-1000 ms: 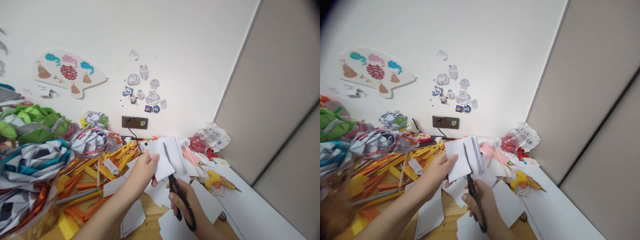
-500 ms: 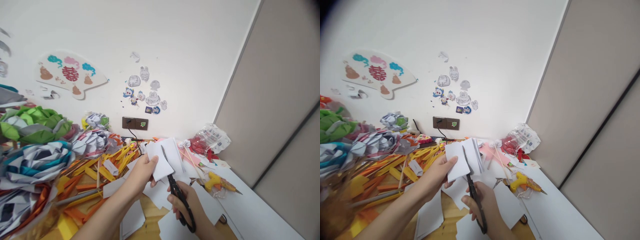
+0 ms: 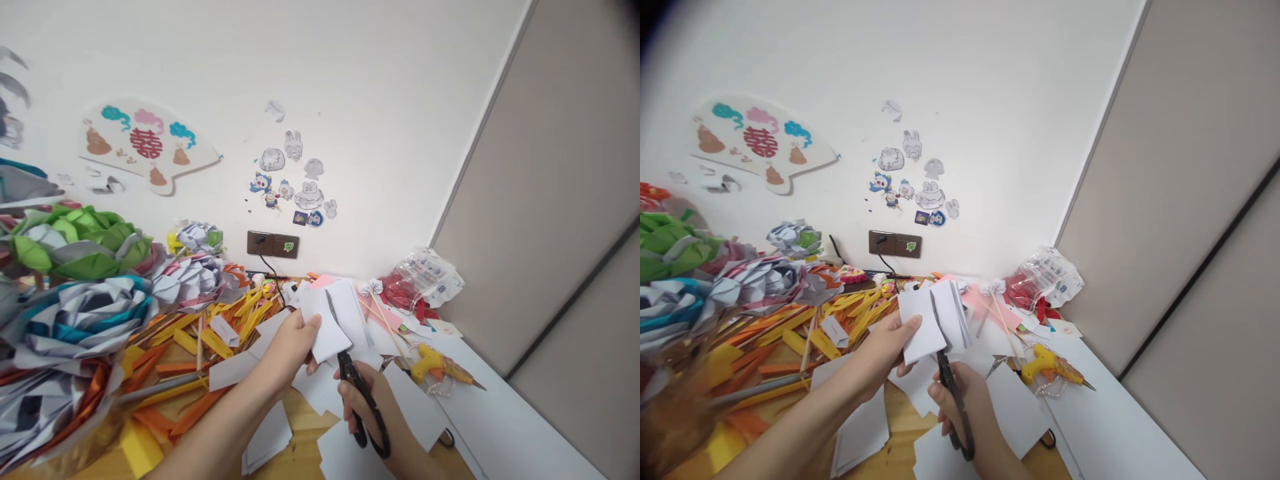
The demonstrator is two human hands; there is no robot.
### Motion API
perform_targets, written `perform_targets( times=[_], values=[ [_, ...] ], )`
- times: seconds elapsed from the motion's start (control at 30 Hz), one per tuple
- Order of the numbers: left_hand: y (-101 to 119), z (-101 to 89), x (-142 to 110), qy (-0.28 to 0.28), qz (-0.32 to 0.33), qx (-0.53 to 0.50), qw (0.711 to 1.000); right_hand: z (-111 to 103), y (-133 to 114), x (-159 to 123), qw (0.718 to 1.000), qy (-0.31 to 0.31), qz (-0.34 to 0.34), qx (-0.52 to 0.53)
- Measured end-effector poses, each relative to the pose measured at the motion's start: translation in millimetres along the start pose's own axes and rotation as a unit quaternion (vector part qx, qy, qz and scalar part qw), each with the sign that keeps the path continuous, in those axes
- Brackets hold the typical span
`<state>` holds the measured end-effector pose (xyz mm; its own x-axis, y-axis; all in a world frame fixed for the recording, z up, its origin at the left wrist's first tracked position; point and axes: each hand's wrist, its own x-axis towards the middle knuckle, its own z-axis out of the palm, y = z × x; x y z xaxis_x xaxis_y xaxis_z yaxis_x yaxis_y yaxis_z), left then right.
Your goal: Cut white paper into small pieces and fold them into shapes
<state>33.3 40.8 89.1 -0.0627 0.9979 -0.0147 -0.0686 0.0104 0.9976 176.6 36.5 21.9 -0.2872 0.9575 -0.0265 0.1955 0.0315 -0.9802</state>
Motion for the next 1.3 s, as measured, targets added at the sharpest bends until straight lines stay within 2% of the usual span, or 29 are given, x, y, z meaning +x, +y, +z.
perform_targets(
  times=[0.4, 0.47, 0.63, 0.77, 0.87, 1.03, 1.3],
  values=[
    [-4.4, -0.1, 4.3, -0.017, -0.003, -0.025, 1.0, 1.8, -2.9, -0.2, 0.999, 0.01, 0.006, -0.033],
    [-5.4, -0.9, 4.9, -0.018, -0.005, -0.025, 1.0, -0.6, -0.4, 1.2, 0.999, -0.004, 0.006, -0.034],
    [-8.9, -1.3, 5.5, -0.013, -0.009, -0.02, 1.0, -6.1, 1.8, 2.2, 0.999, -0.038, -0.001, 0.024],
    [-12.9, 2.0, 3.8, -0.055, -0.004, -0.017, 0.998, -8.2, -6.6, -3.1, 0.996, -0.054, -0.032, 0.065],
    [-14.7, 4.0, 3.0, -0.066, -0.002, -0.016, 0.998, -8.7, -9.5, -5.5, 0.997, -0.036, -0.038, 0.058],
    [-16.4, 4.8, 3.6, -0.047, -0.018, -0.024, 0.998, -6.2, -5.9, -4.3, 0.999, 0.001, -0.022, 0.035],
    [-18.5, 5.1, 3.9, -0.058, -0.024, -0.044, 0.997, -3.6, -1.5, 0.2, 0.999, 0.016, 0.002, -0.046]
  ],
)
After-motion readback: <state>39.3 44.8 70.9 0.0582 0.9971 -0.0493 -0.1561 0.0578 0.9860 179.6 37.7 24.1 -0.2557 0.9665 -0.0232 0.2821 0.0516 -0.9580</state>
